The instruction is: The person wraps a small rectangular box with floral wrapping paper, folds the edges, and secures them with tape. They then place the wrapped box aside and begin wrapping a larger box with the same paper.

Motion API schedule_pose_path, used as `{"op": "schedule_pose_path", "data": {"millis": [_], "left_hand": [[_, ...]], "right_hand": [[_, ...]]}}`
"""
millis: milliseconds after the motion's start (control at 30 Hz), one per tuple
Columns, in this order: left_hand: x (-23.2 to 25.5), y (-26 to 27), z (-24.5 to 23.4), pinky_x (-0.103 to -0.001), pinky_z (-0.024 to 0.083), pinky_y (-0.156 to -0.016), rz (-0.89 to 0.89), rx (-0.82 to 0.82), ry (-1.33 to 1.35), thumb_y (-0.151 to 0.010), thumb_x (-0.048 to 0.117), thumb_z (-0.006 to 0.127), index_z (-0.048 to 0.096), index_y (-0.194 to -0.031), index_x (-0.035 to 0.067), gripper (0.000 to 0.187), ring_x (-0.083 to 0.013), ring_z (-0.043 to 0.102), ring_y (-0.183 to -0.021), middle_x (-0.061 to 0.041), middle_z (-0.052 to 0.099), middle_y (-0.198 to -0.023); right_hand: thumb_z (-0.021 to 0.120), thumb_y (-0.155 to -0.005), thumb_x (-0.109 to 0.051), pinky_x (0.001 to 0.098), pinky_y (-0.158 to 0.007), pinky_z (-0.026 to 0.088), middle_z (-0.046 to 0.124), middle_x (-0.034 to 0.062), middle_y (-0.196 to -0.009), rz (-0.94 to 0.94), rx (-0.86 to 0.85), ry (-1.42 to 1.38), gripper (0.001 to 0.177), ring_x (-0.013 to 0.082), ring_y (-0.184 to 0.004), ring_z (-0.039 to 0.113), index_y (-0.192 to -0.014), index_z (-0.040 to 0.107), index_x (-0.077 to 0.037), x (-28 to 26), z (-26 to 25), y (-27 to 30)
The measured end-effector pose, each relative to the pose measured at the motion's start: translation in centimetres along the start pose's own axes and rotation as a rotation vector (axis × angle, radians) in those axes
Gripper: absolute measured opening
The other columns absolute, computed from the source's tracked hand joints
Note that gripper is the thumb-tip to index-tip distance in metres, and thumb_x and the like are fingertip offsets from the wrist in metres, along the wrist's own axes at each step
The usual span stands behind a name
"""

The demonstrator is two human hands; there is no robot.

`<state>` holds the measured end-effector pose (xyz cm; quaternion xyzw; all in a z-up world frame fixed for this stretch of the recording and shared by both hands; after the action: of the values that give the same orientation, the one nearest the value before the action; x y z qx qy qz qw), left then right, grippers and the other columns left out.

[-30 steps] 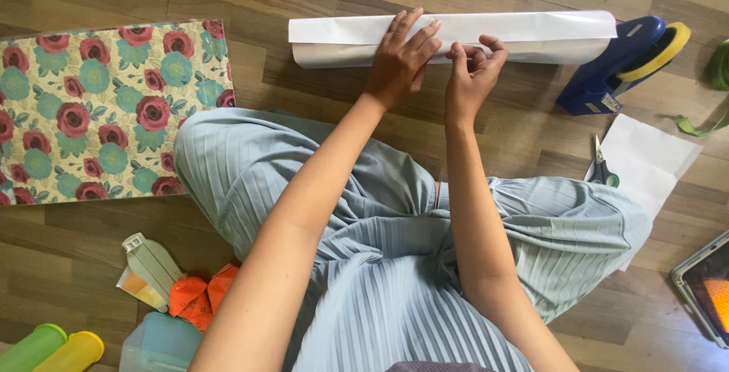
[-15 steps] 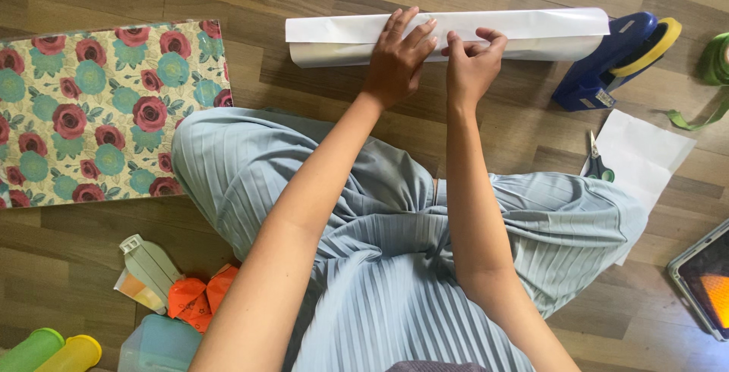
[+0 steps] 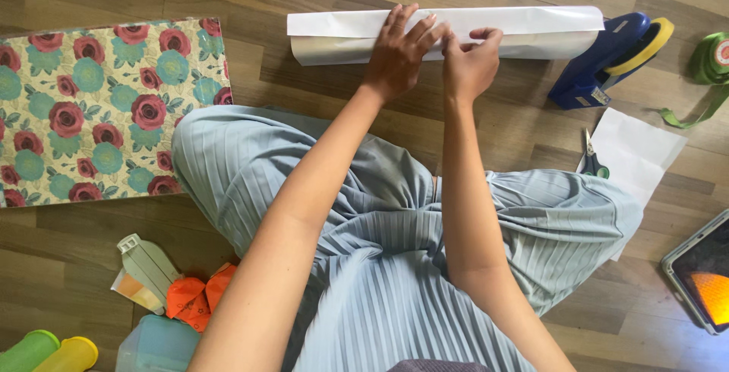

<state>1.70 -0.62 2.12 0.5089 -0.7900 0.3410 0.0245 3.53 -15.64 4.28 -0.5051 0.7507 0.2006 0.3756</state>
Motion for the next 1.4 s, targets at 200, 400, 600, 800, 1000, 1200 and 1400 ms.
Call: {"op": "schedule_pose_path", "data": {"millis": [200,400,600,800,1000,1200,1400], "left_hand": [[0.2,0.1,0.4,-0.058,0.03,-0.124,-0.022,-0.023,-0.027,-0.085,-0.003,0.071,0.062,-0.14,0.024,0.062,-0.0362,0.042,-0.141,-0.006,0.052,-0.144],[0.3,0.0,0.3,-0.058,0.03,-0.124,-0.032,-0.029,-0.021,-0.082,-0.003,0.073,0.065,-0.14,0.025,0.064,-0.0357,0.041,-0.14,-0.006,0.053,-0.142],[0.5,-0.3,-0.6,-0.06,0.029,-0.122,-0.011,-0.02,-0.01,-0.085,0.001,0.069,0.066,-0.137,0.024,0.057,-0.0363,0.041,-0.139,-0.008,0.054,-0.14],[0.2,-0.4,-0.9,-0.059,0.031,-0.122,-0.013,-0.06,0.008,-0.096,0.006,0.058,0.065,-0.139,0.023,0.047,-0.0393,0.042,-0.139,-0.009,0.054,-0.142],[0.2,-0.8,-1.3,-0.06,0.032,-0.12,0.037,0.007,-0.025,-0.094,0.005,0.06,0.067,-0.138,0.022,0.048,-0.0406,0.044,-0.137,-0.015,0.051,-0.144],[0.9,-3.8,-2.1,-0.048,0.046,-0.102,-0.089,-0.257,-0.067,-0.068,0.008,0.082,0.073,-0.114,0.023,0.049,-0.0391,0.054,-0.121,-0.022,0.053,-0.144],[1.7,-6.9,-4.4,-0.042,0.055,-0.09,-0.182,-0.248,0.051,-0.075,0.027,0.09,0.07,-0.12,0.026,0.049,-0.0299,0.061,-0.111,-0.003,0.069,-0.116]], "right_hand": [[0.081,-0.09,-0.021,0.0316,-0.069,0.052,0.073,0.0039,-0.076,-0.026,0.048,-0.109,0.039,0.0168,-0.07,0.071,-0.11,0.05,-0.007,1.7,1.4,1.3],[0.077,-0.094,-0.011,0.0311,-0.073,0.053,0.074,0.0053,-0.082,-0.101,0.021,-0.214,0.04,0.0163,-0.075,0.071,-0.118,0.045,-0.006,2.7,1.4,2.3],[0.073,-0.1,-0.008,0.0232,-0.069,0.049,0.069,0.0029,-0.084,-0.126,0.152,-0.419,0.038,0.0099,-0.075,0.063,-0.126,0.045,-0.006,3.2,2.9,4.5],[0.074,-0.1,-0.016,0.0218,-0.069,0.047,0.062,0.0058,-0.098,-0.093,0.274,-0.71,0.053,0.0079,-0.081,0.057,-0.139,0.041,-0.004,5.6,6.2,5.1],[0.082,-0.098,-0.022,0.0296,-0.083,0.053,0.066,0.0104,-0.113,-0.089,0.26,-0.345,0.051,0.0174,-0.096,0.064,-0.135,0.05,-0.006,9.4,7.1,4.4],[0.079,-0.088,-0.012,0.0332,-0.09,0.058,0.071,0.0124,-0.114,-0.004,-0.042,-0.414,0.048,0.0205,-0.102,0.07,-0.128,0.055,-0.005,14.4,6.3,3.9],[0.085,-0.088,-0.02,0.0334,-0.1,0.054,0.062,0.0148,-0.133,0.184,-0.205,-0.729,0.068,0.0229,-0.118,0.064,-0.141,0.047,-0.003,15.7,5.0,1.7]]}}
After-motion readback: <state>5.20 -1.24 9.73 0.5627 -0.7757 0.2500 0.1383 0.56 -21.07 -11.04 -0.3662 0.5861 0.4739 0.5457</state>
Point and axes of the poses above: each hand's wrist, its own y-axis away from the middle knuckle, its own z-axis out of the palm, x = y × z, the point moved 3 cm from there along -y, towards the middle knuckle
